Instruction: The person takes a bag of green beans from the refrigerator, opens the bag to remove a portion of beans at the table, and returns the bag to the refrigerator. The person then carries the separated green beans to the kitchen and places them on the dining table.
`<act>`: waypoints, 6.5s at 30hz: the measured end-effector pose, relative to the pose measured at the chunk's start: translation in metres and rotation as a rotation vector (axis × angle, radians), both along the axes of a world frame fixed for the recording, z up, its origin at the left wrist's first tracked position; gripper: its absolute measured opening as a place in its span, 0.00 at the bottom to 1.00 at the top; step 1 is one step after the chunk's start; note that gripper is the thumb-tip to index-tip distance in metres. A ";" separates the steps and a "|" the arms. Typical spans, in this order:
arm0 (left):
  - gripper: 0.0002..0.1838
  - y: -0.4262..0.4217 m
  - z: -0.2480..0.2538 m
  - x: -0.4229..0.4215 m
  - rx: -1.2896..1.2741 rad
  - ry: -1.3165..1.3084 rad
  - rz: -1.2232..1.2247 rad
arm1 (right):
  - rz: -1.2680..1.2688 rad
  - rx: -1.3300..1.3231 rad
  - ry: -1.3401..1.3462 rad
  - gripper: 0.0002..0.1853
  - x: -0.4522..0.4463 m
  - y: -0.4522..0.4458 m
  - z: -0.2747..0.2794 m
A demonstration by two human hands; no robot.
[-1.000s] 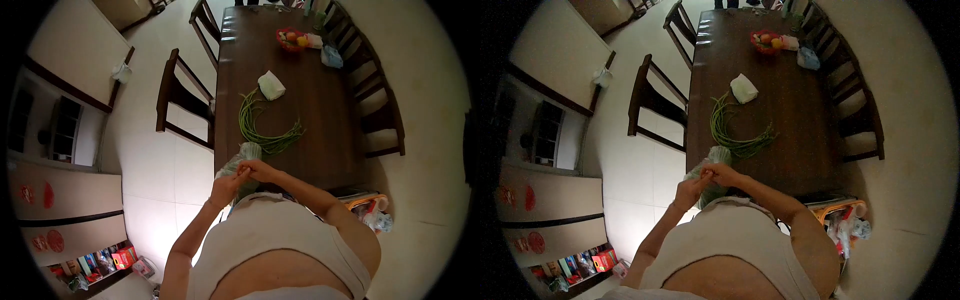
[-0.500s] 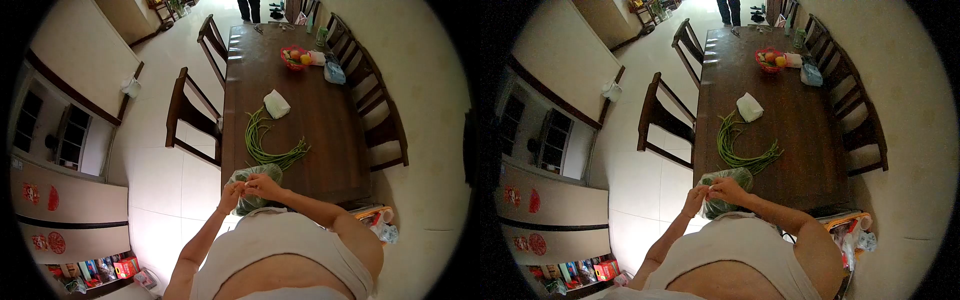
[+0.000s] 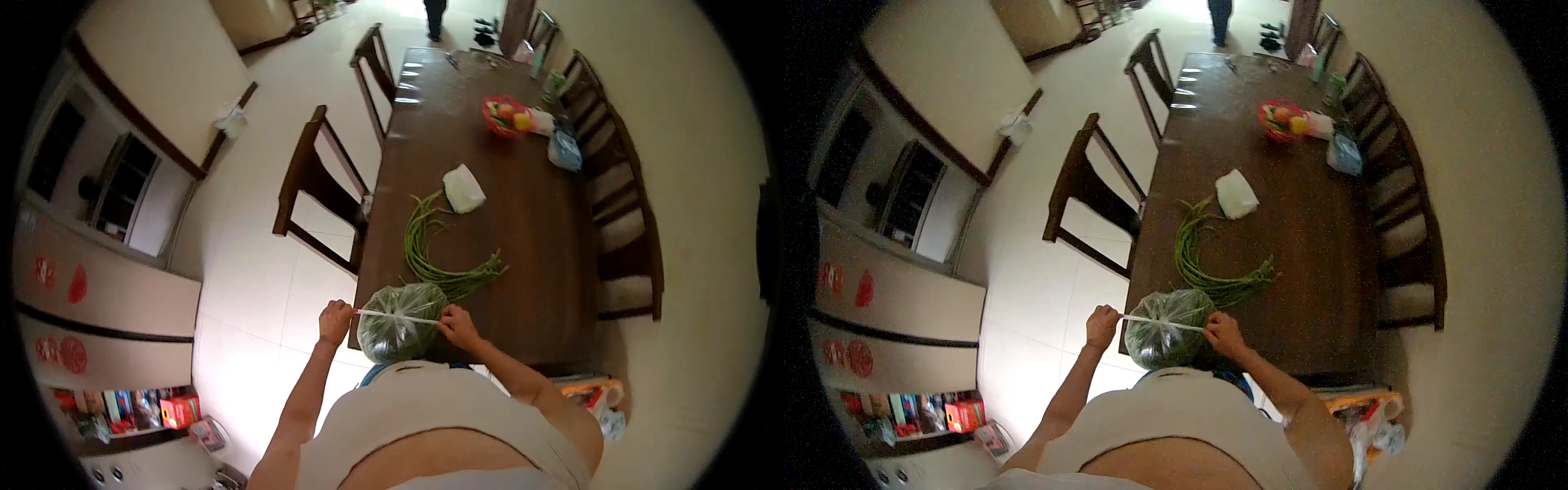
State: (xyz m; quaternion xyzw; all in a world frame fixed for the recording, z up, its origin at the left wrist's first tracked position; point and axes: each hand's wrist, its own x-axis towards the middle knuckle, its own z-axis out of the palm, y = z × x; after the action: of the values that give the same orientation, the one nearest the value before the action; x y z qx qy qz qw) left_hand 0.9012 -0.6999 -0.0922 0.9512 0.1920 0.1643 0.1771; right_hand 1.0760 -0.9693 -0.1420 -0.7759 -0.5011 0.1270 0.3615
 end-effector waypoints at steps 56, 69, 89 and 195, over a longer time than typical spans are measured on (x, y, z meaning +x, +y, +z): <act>0.07 0.494 0.261 -0.962 0.627 0.128 0.911 | 1.817 -0.178 0.091 0.16 -1.023 1.052 0.259; 0.16 0.638 0.323 -1.152 1.094 -0.172 0.632 | 0.919 0.181 -1.718 0.23 -1.131 1.278 0.282; 0.15 0.821 0.202 -1.160 -0.102 -0.612 0.579 | 0.116 0.190 0.910 0.30 -0.966 1.054 0.114; 0.13 0.749 -0.019 -1.105 -1.352 -0.391 0.488 | -0.066 0.295 1.026 0.25 -0.787 1.057 -0.086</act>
State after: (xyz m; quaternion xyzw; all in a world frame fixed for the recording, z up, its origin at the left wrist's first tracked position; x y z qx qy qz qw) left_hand -0.2038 0.0488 -0.1112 0.5186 0.4219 0.2115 0.7130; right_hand 0.2892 0.0880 -0.2282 -0.5706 -0.2478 0.4066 0.6691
